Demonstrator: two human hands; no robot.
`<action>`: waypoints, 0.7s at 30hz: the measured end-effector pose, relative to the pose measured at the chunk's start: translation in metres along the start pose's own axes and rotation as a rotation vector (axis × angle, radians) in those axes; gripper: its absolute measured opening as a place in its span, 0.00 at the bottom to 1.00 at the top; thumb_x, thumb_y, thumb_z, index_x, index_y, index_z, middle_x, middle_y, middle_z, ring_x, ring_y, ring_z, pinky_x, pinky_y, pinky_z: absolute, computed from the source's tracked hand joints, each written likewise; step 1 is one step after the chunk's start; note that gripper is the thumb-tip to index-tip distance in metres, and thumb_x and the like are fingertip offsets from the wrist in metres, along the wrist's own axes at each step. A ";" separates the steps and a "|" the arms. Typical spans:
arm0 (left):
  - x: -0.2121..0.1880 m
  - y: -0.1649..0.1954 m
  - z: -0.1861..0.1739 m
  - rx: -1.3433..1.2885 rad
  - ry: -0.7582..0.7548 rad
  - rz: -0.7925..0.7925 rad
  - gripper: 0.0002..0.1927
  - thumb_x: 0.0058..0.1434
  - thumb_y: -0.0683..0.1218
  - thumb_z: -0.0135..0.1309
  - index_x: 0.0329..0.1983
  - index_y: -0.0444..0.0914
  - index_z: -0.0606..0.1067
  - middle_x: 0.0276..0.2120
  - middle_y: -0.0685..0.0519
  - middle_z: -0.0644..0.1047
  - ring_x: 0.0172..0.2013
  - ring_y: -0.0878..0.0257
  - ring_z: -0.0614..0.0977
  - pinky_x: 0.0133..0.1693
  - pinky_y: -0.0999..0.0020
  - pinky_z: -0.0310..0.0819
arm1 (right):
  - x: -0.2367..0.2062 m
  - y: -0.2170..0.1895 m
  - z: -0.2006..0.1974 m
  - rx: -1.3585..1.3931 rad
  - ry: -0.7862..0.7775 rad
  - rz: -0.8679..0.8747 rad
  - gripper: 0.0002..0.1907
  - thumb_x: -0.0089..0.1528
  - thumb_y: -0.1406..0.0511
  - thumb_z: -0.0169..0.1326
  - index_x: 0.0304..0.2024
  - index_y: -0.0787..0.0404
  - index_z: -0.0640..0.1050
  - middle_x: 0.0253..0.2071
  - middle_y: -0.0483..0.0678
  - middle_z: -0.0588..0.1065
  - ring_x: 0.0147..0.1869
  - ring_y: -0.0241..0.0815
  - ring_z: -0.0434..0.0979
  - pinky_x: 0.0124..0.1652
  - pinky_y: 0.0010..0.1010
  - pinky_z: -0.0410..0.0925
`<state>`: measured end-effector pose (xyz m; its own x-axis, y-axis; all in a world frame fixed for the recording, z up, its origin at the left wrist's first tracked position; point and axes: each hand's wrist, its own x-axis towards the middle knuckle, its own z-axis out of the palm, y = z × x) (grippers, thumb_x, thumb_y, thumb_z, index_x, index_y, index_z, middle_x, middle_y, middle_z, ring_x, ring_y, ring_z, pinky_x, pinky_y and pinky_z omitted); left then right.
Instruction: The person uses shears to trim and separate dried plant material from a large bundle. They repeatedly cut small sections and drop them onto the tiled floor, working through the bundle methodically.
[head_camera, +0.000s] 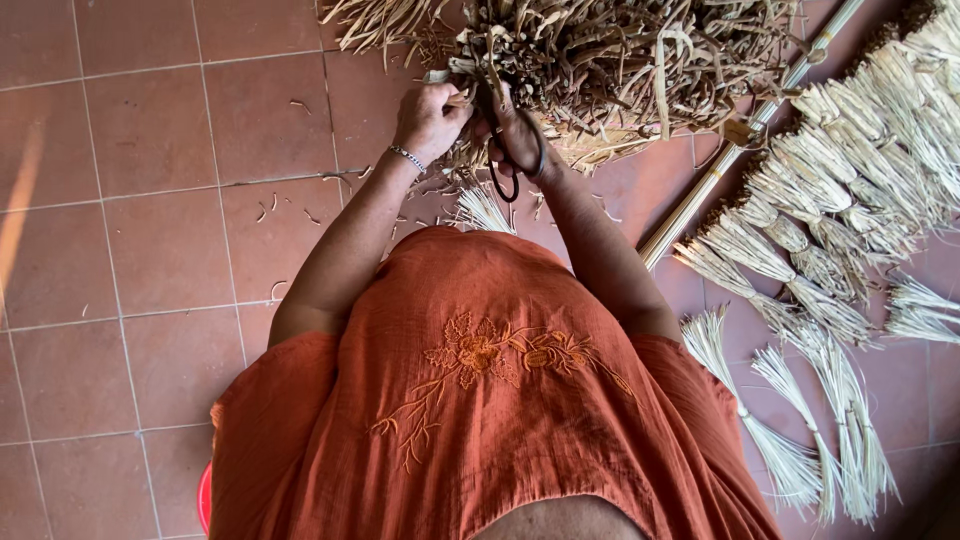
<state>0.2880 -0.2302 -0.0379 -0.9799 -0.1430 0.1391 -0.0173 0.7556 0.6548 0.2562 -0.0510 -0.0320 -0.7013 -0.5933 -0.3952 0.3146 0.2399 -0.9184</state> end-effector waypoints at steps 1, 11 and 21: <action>-0.002 -0.004 0.001 -0.005 0.012 0.024 0.05 0.60 0.46 0.61 0.34 0.39 0.82 0.28 0.48 0.83 0.26 0.61 0.83 0.31 0.62 0.79 | -0.001 0.003 0.003 -0.010 0.020 -0.029 0.48 0.63 0.30 0.29 0.43 0.65 0.78 0.24 0.41 0.76 0.16 0.32 0.61 0.15 0.32 0.59; -0.029 -0.028 -0.047 -0.998 -0.027 -0.267 0.09 0.66 0.50 0.57 0.44 0.43 0.77 0.29 0.56 0.80 0.22 0.74 0.77 0.21 0.78 0.71 | -0.043 0.018 0.010 0.212 0.058 -0.026 0.54 0.57 0.26 0.24 0.54 0.59 0.77 0.21 0.42 0.66 0.19 0.34 0.65 0.21 0.26 0.57; 0.000 -0.010 -0.031 -0.634 -0.013 -0.101 0.18 0.63 0.54 0.69 0.33 0.41 0.73 0.33 0.58 0.82 0.33 0.75 0.83 0.35 0.80 0.83 | -0.028 0.000 0.008 0.092 -0.074 -0.105 0.56 0.59 0.25 0.21 0.54 0.63 0.73 0.27 0.44 0.73 0.27 0.36 0.74 0.28 0.29 0.66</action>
<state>0.2945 -0.2576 -0.0210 -0.9820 -0.1828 0.0472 0.0072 0.2134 0.9769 0.2808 -0.0410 -0.0206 -0.6853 -0.6674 -0.2914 0.3016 0.1040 -0.9477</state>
